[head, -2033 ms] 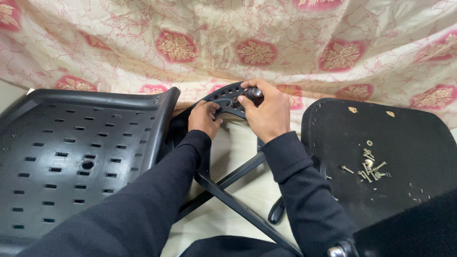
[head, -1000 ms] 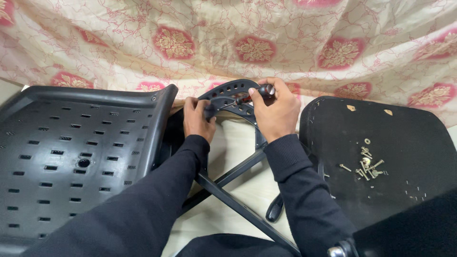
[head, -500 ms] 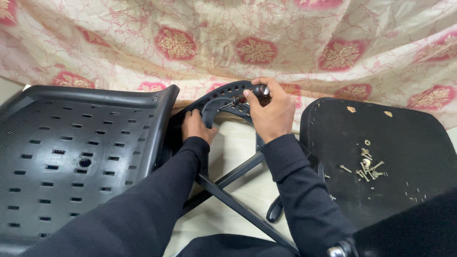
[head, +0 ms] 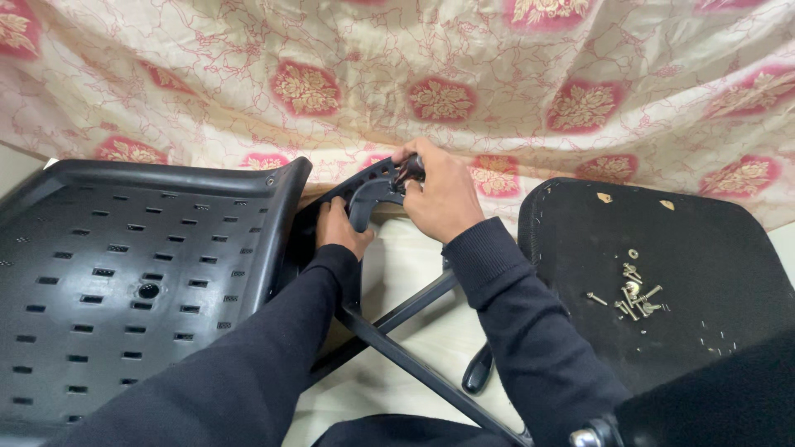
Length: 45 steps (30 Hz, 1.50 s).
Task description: The person uses a screwdriver to tighten screws into the underside of a black plastic chair seat, securing it to the metal frame. The person works methodically across multiple screw holes while holding the seat steady with the other hand.
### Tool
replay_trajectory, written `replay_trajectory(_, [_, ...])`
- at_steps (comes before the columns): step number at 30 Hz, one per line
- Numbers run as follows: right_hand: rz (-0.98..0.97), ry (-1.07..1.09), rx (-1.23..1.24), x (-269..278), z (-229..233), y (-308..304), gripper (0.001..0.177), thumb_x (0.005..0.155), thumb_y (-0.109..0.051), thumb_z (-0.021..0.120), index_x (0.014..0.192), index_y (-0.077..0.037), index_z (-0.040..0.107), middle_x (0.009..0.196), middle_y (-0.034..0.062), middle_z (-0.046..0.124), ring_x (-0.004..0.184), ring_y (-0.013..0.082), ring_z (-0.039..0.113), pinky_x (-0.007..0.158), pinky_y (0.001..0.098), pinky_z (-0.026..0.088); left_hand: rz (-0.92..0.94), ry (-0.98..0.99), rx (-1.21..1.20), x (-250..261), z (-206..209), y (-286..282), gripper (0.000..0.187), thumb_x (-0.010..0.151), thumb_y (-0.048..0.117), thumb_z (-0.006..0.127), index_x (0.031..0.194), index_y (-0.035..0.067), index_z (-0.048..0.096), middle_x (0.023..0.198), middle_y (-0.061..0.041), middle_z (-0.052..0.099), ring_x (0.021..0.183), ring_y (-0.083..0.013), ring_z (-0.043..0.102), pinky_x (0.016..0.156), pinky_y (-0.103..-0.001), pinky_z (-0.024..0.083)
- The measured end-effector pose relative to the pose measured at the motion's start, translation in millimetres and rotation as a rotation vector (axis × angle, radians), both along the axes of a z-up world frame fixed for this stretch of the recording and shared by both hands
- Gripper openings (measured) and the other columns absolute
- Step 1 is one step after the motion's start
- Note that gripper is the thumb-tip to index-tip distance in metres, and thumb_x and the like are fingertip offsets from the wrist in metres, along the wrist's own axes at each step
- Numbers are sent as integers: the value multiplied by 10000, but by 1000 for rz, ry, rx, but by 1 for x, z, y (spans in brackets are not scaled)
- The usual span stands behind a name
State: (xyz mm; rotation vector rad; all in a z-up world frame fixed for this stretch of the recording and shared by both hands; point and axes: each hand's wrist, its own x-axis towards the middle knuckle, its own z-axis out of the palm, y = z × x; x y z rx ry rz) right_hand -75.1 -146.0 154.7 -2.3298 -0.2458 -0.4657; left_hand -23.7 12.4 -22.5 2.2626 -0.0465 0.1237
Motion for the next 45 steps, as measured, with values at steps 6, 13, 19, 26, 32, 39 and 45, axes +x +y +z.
replay_trajectory(6, [73, -116, 96, 6, -13, 5, 211, 852, -39, 731, 1031, -24, 621, 1057, 138, 547, 931, 248, 654, 795, 355, 546, 25, 46, 20, -13, 7, -1, 654, 628, 127, 886, 1182, 4, 560, 1210, -253, 556, 1134, -432, 572, 964, -457, 495])
replay_trajectory(13, [-39, -289, 282, 19, -35, 13, 410, 913, -34, 775, 1196, -18, 479, 1076, 124, 494, 936, 205, 583, 847, 339, 532, 51, 232, 65, -18, -21, 2, 695, 695, 197, 879, 1238, -45, 517, 1152, -291, 630, 1090, -442, 642, 941, -450, 524])
replay_trajectory(19, [19, -211, 383, 11, -28, 14, 371, 873, 45, 794, 1189, -49, 622, 1042, 64, 655, 964, 134, 673, 853, 274, 586, 35, 580, -362, -17, -66, 11, 485, 735, 293, 895, 924, -81, 650, 840, -218, 705, 692, -321, 703, 638, -411, 574])
replay_trajectory(26, [-48, -174, 358, 0, -8, 25, 414, 850, 72, 723, 1227, -82, 645, 1093, 52, 720, 929, 140, 691, 807, 269, 593, 59, 629, -654, -34, -75, 21, 435, 715, 308, 904, 830, -49, 685, 696, -129, 705, 525, -228, 697, 523, -358, 576])
replay_trajectory(32, [-89, -296, 300, 2, -2, 27, 399, 807, 75, 744, 1173, -83, 736, 1213, 84, 632, 921, 152, 740, 763, 284, 626, 73, 671, -714, -38, -75, 22, 523, 724, 321, 899, 973, -68, 655, 735, -145, 718, 577, -240, 718, 543, -358, 595])
replay_trajectory(39, [-137, -319, 371, -2, -7, 30, 366, 793, -20, 821, 1145, -102, 759, 1105, 65, 648, 968, 146, 741, 785, 271, 612, 35, 832, -868, -38, -71, 18, 470, 809, 298, 834, 1024, -69, 635, 783, -182, 720, 636, -282, 750, 572, -372, 609])
replay_trajectory(45, [-184, -359, 282, 2, -9, 20, 297, 848, 14, 831, 1132, -62, 792, 1036, 59, 717, 924, 151, 761, 837, 251, 606, 31, 773, -861, -44, -59, 21, 434, 822, 259, 822, 1026, -85, 654, 793, -194, 734, 657, -286, 762, 571, -363, 612])
